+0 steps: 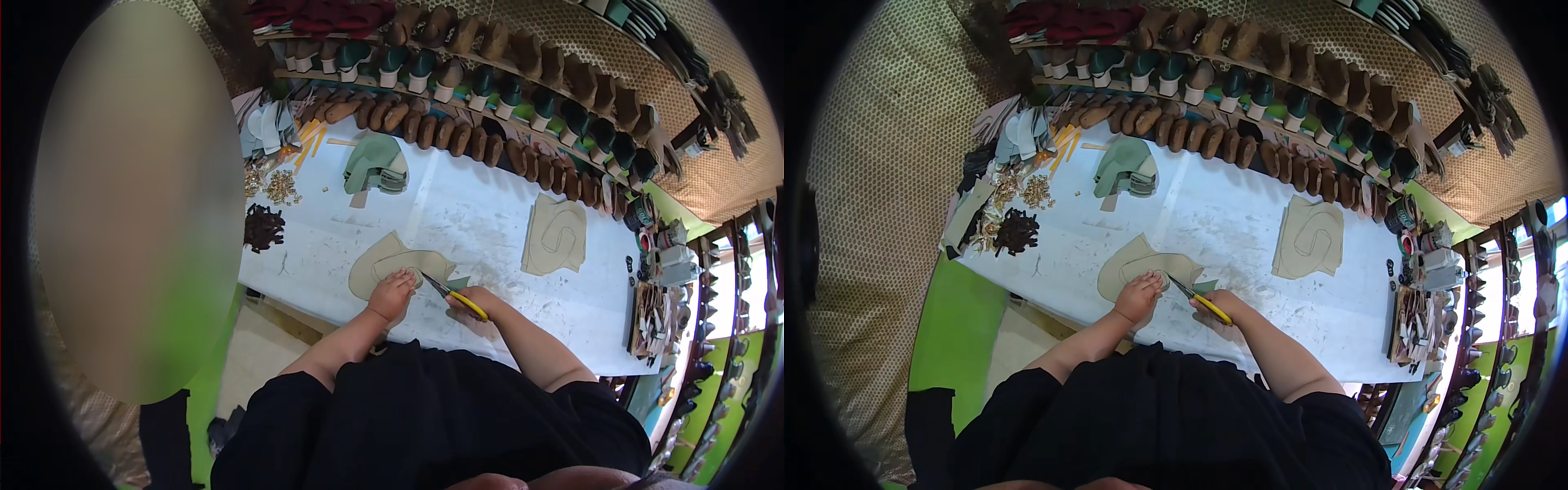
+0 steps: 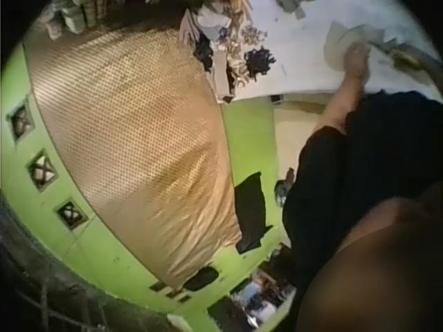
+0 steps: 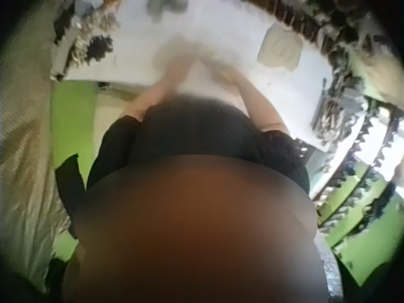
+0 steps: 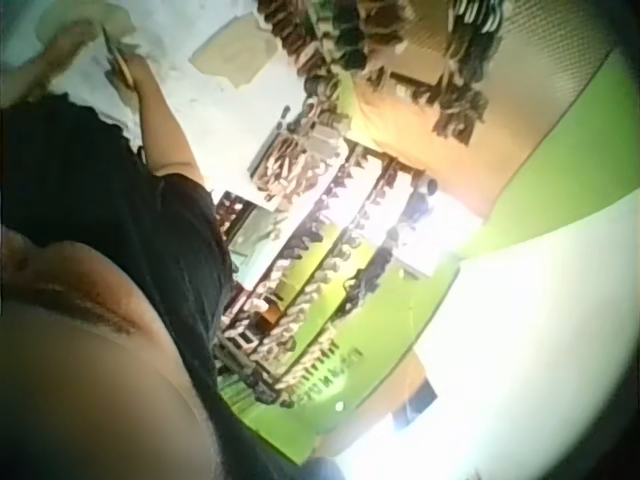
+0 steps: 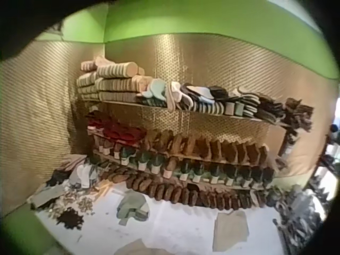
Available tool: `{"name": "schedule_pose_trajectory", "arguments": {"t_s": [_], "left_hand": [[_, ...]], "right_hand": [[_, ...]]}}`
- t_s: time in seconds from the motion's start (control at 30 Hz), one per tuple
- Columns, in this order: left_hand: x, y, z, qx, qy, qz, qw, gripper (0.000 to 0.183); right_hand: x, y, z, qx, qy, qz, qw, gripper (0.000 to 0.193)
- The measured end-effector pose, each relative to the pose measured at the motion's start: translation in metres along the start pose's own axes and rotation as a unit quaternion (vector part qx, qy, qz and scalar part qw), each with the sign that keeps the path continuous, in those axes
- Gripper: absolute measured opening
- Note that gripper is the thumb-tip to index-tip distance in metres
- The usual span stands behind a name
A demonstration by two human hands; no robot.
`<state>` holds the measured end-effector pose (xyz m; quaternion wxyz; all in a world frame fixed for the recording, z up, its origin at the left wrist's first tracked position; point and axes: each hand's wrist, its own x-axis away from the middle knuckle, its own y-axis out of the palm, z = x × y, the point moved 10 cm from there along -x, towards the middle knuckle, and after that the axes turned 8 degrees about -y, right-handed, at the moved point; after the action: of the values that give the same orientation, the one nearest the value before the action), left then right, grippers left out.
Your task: Cut shoe pattern pieces from a sheet of material using scissors while following a marked template.
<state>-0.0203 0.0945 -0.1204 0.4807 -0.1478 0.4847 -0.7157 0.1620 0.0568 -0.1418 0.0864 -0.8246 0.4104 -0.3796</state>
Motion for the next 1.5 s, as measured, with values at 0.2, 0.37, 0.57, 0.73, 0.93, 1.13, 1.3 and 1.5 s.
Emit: {"name": "schedule_pose_trajectory", "arguments": {"t_s": [0.2,0.37,0.57,0.73,0.93,1.13,1.3,1.5], "left_hand": [[0.002,-0.003,0.001,-0.006,-0.004,0.021,1.000,0.026],[0.002,-0.003,0.005,-0.039,0.007,-0.013,0.999,0.030],[0.034,-0.022,-0.033,-0.129,-0.002,-0.020,0.991,0.034],[0.036,-0.037,-0.043,-0.172,0.017,-0.051,0.984,0.033],[0.013,-0.054,-0.045,-0.218,0.060,-0.065,0.972,0.030],[0.020,-0.031,-0.012,-0.142,0.072,-0.134,0.978,0.045],[0.015,-0.001,0.012,-0.086,0.042,-0.128,0.987,0.049],[0.019,-0.004,0.012,-0.037,0.032,-0.022,0.999,0.036]], "right_hand": [[-0.001,0.000,-0.002,0.007,-0.022,0.004,1.000,0.069],[-0.005,0.006,0.010,-0.003,-0.024,-0.007,1.000,0.071],[0.003,0.021,0.014,-0.070,0.021,-0.034,0.997,0.074],[0.013,0.037,0.009,-0.097,0.030,-0.022,0.995,0.077],[0.027,0.068,0.000,-0.307,0.032,-0.031,0.951,0.068],[0.029,0.087,0.004,-0.369,0.065,-0.027,0.927,0.063],[0.030,0.098,0.005,-0.412,0.077,-0.012,0.908,0.064],[0.030,0.102,0.006,-0.438,0.080,-0.016,0.895,0.066]]}}
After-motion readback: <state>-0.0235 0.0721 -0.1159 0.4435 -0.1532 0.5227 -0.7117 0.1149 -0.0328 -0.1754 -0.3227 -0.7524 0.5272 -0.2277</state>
